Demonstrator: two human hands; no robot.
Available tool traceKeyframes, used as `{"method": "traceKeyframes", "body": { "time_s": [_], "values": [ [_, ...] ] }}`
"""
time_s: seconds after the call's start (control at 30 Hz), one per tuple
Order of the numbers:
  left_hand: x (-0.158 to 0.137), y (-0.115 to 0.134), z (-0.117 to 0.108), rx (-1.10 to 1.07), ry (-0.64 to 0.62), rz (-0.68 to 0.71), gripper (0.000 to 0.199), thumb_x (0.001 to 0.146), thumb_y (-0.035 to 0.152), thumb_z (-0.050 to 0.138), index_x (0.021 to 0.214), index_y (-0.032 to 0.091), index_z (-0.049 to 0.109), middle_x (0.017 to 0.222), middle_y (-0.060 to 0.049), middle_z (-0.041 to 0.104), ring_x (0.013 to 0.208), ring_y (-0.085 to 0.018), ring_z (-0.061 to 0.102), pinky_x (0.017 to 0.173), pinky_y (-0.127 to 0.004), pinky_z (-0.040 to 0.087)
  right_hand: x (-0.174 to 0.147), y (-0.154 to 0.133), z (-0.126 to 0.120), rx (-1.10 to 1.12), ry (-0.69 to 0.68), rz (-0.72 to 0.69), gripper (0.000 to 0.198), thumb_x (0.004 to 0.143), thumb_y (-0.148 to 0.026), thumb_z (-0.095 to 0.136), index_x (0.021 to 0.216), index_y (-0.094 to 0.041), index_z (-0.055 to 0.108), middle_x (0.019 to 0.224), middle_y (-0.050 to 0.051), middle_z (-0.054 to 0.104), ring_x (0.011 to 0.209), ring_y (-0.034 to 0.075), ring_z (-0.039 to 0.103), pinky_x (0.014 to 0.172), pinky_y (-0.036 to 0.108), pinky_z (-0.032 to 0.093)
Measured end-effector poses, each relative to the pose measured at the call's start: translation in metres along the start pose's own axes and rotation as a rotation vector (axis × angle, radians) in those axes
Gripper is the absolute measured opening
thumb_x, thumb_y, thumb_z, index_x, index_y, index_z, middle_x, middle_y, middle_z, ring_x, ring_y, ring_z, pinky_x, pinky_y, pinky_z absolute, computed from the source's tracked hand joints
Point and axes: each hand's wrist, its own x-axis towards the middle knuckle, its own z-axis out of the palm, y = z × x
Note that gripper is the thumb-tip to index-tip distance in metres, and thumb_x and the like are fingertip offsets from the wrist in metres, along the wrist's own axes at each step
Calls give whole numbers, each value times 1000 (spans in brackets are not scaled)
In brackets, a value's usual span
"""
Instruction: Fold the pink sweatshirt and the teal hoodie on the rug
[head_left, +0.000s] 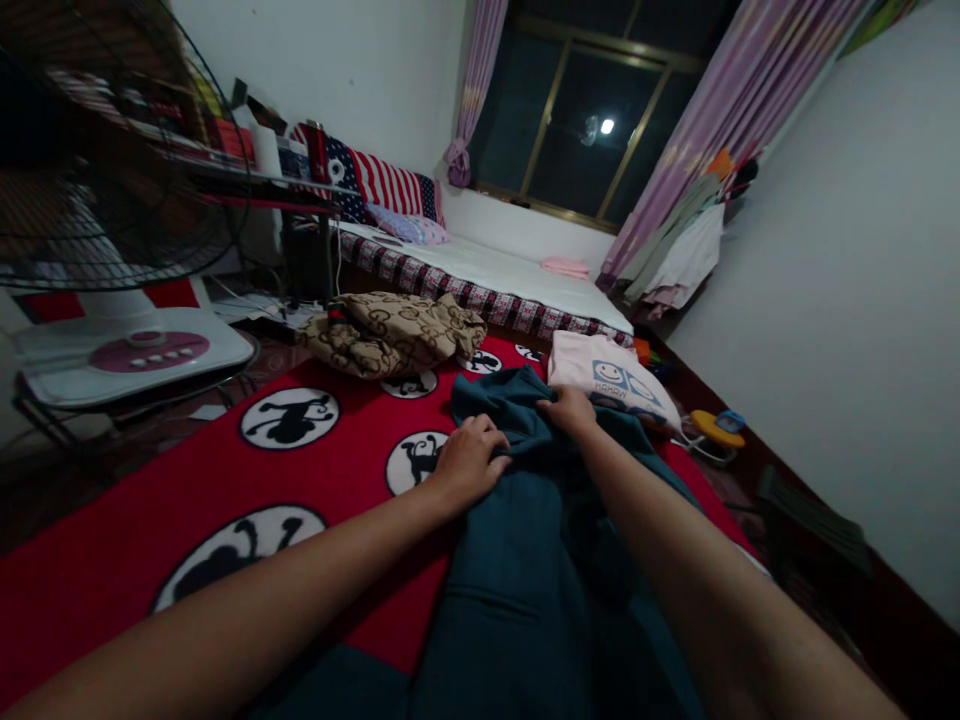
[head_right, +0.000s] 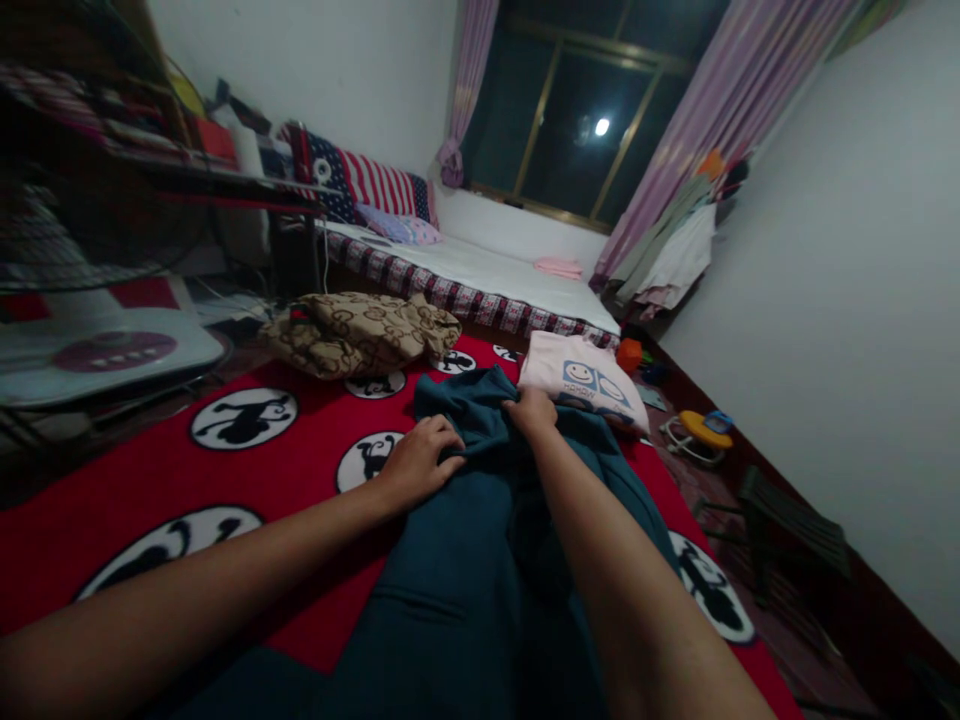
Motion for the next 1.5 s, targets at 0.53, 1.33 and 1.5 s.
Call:
{"method": "traceKeyframes", "body": {
  "time_s": [0.53, 1.33, 1.5],
  "values": [
    [11, -2, 7, -339, 42, -44, 27, 76, 27, 68, 101, 17, 70, 98, -6, 69, 94, -23, 63, 85, -32, 49, -7, 6, -79, 456, 542, -34, 34, 76, -50, 62, 69, -17, 67, 60, 2, 61, 60, 18, 58, 55, 26, 44],
    [-15, -61, 10, -605, 81, -66, 32, 73, 11, 63, 105, 13, 63, 109, -10, 63, 97, -20, 65, 92, -37, 52, -176, 4, -17, 341, -58, -785, 45, 77, -6, 55, 119, -20, 61, 135, 11, 54, 125, 25, 50, 106, 45, 41],
    [-56, -55, -6, -443, -20, 82, 36, 71, 13, 64, 107, 15, 65, 112, -11, 61, 106, -22, 60, 95, -39, 49, -253, 7, -34, 387, -235, -872, 58, 74, 1, 47, 125, -23, 56, 140, 11, 48, 129, 23, 45, 107, 48, 38]
  ]
}}
